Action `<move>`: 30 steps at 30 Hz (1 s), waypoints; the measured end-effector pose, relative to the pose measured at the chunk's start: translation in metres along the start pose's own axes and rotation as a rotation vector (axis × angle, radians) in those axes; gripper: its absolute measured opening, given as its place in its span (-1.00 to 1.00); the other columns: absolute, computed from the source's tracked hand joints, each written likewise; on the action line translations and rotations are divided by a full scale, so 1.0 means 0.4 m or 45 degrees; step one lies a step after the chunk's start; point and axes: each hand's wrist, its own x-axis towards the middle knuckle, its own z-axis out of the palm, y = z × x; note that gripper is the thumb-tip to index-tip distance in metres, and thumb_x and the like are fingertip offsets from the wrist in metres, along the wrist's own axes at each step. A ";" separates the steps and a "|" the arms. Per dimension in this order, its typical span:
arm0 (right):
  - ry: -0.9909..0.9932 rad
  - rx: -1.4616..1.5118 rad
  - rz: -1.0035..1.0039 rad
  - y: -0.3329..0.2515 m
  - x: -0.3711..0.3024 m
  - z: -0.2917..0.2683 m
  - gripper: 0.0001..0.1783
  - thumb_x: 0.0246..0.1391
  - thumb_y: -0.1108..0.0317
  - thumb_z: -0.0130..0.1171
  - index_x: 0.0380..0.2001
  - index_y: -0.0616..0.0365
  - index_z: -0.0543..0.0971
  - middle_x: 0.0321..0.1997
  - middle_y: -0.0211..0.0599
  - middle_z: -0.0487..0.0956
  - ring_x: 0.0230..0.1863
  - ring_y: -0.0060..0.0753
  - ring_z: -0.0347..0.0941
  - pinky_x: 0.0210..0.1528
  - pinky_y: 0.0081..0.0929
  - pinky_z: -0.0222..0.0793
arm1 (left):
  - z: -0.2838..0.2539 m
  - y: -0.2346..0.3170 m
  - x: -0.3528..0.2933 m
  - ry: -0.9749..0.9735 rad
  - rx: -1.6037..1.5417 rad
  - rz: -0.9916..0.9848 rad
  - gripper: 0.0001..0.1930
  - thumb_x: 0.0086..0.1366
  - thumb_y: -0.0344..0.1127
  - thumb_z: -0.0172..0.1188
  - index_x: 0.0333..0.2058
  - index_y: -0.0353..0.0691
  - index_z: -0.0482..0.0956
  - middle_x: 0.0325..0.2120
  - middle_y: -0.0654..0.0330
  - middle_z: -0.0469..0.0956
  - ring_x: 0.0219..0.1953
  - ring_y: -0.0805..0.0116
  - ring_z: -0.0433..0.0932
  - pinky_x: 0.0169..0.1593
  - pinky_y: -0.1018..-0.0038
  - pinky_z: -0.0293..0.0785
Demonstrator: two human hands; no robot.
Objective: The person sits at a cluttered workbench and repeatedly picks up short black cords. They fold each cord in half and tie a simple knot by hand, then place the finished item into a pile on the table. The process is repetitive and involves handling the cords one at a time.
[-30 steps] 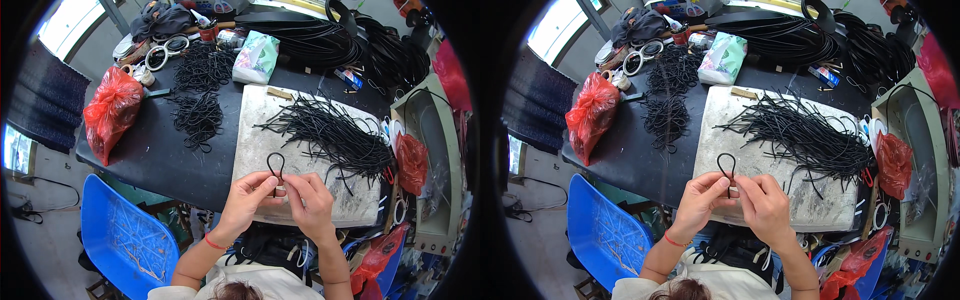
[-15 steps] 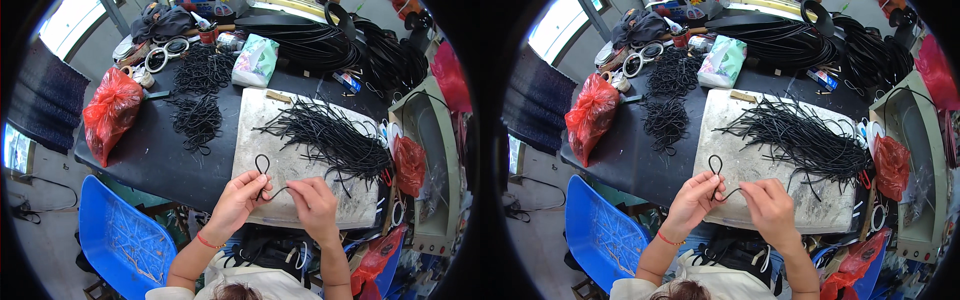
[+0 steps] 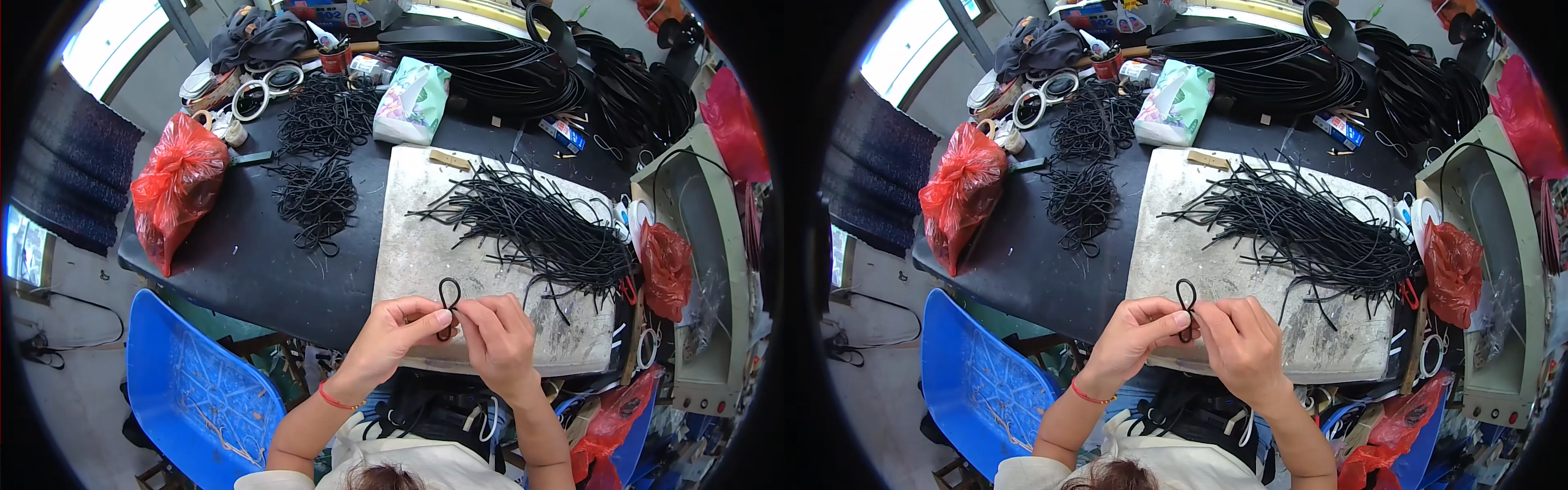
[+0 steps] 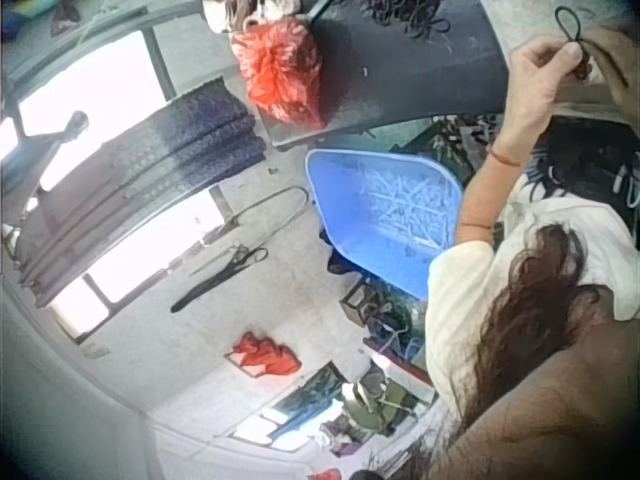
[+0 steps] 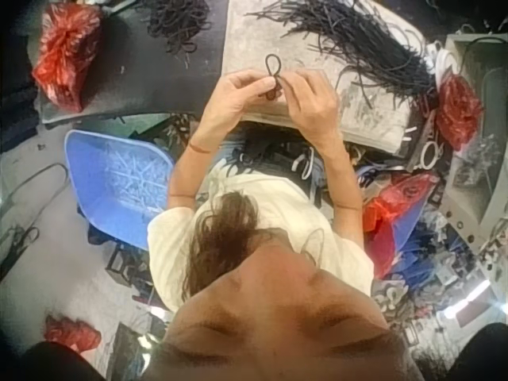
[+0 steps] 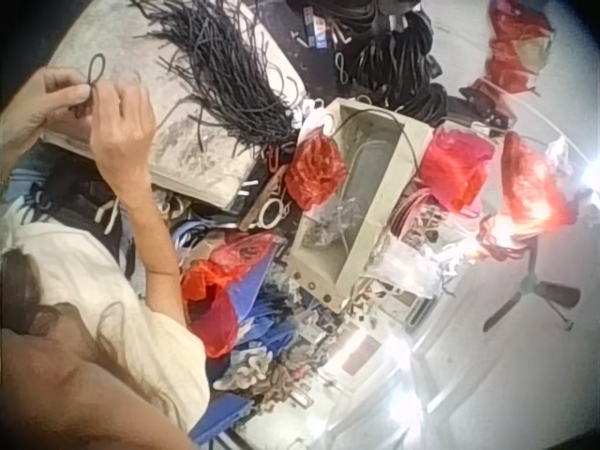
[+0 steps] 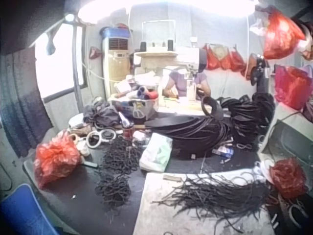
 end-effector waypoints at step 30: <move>-0.384 1.523 1.140 -0.054 -0.024 -0.034 -0.82 0.03 0.53 0.06 -0.24 0.27 0.50 -0.36 -0.30 0.55 -0.38 -0.59 0.45 -0.36 -0.67 0.37 | -0.011 -0.011 -0.015 0.077 0.241 0.288 -0.78 0.22 -0.44 0.07 -0.17 -0.40 0.47 -0.38 0.20 0.51 -0.35 0.57 0.47 -0.25 0.65 0.42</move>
